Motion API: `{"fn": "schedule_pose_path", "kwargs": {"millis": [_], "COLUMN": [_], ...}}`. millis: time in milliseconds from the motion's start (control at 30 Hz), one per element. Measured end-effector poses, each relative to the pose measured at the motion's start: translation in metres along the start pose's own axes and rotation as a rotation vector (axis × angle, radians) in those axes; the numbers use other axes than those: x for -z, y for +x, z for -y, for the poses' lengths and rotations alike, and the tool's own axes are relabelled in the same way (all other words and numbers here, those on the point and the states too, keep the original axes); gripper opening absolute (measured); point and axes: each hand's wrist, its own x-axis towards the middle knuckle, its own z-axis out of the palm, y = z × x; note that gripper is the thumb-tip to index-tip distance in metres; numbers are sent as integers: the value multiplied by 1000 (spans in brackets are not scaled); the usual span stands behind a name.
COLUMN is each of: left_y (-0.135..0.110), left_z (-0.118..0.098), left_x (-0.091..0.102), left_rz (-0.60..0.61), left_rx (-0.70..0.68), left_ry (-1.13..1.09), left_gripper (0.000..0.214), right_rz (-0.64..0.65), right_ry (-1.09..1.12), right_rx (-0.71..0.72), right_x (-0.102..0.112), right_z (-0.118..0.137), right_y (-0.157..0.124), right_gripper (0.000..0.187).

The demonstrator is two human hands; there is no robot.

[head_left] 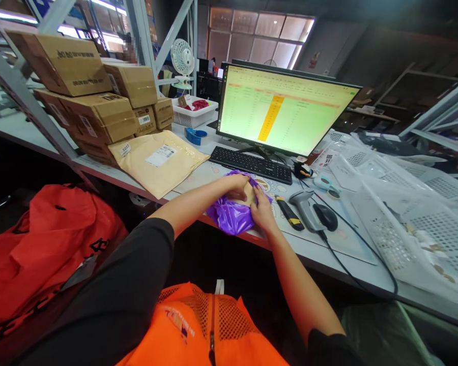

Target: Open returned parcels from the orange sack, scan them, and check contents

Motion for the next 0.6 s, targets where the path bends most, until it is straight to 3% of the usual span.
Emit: {"fn": "schedule_pose_path", "kwargs": {"millis": [67,167,233,267,367,433,533,600], "left_y": [-16,-57,-89,-104,-132,-131,-115,-103], "left_z": [-3,0,7,13,28,32,32,33], "left_x": [12,30,35,34,19,0,-26,-34], "left_rz": [-50,-160,-295,-399,-761,-924,-1028,-1049], "left_rx": [-62,-296,-411,-405,-208,-71,61,133], "left_ry": [10,-88,-257,-372,-810,-1087,-1357,-1418], "left_gripper": [58,25,20,23,35,42,51,52], "right_rz": [-25,-39,-23,-19,-19,-23,-14,68], "right_ry": [26,46,40,41,106,154,160,188], "right_rx": [42,113,107,84,4,-32,-77,-64], "right_x": [12,41,65,78,112,129,144,151], "right_z": [4,14,24,29,44,57,82,102], "right_y": [-5,-19,-33,-40,-64,-81,-113,-136], "right_gripper": [72,75,71,67,54,41,28,27]}}
